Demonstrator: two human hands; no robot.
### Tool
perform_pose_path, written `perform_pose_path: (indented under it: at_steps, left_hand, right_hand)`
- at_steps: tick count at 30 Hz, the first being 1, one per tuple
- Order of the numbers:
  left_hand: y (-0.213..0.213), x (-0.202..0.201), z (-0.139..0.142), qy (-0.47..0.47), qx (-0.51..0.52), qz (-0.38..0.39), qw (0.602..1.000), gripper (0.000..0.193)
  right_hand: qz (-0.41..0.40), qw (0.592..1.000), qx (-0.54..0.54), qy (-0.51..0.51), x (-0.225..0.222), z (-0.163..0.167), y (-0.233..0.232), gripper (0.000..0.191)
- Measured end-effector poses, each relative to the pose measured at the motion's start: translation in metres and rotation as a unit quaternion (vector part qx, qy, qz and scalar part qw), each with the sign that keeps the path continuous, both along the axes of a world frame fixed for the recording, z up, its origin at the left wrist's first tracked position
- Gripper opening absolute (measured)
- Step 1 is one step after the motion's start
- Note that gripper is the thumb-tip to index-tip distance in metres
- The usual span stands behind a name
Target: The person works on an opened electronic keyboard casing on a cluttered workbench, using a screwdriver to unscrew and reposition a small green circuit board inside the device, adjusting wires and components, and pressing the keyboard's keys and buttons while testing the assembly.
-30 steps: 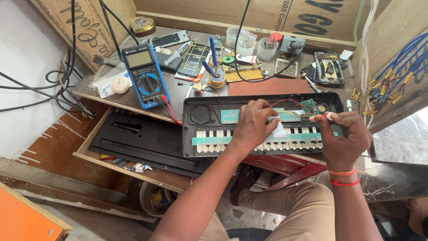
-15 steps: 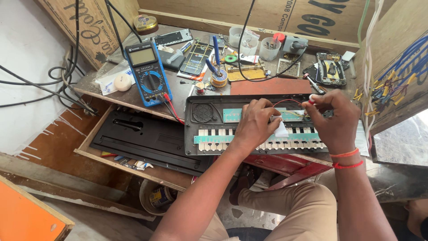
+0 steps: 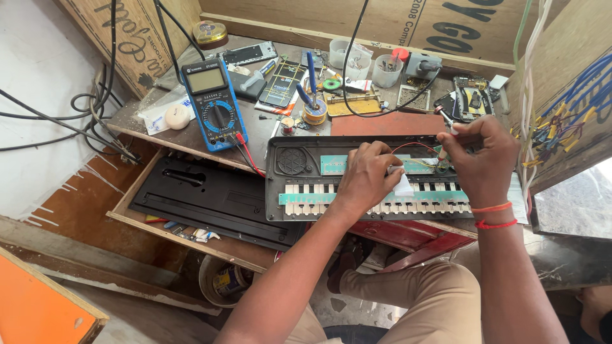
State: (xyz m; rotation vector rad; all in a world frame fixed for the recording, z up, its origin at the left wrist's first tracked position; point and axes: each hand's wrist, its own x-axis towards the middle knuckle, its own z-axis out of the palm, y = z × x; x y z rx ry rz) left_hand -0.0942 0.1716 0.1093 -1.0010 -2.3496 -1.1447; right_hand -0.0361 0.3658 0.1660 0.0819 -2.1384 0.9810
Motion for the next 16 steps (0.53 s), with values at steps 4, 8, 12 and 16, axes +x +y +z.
perform_pose_path:
  at_steps: [4, 8, 12, 16]
  left_hand:
    - [-0.001, 0.001, 0.0, 0.0, 0.003, -0.001, 1.0, 0.016]
    - [-0.001, 0.0, 0.0, 0.004, 0.009, -0.004, 1.0, 0.016]
    - [-0.001, 0.0, -0.001, 0.001, 0.015, -0.006, 1.0, 0.015]
    - [-0.001, -0.001, -0.002, 0.003, 0.009, -0.005, 1.0, 0.016]
  right_hand:
    - [-0.042, 0.999, 0.023, 0.0, 0.001, -0.001, 0.003, 0.023]
    - [0.072, 0.991, -0.11, 0.004, 0.003, -0.007, 0.008, 0.015]
    - [0.007, 0.998, -0.054, -0.006, 0.003, -0.01, 0.016, 0.018]
    - [-0.005, 0.998, -0.05, -0.026, -0.001, -0.005, 0.021, 0.027]
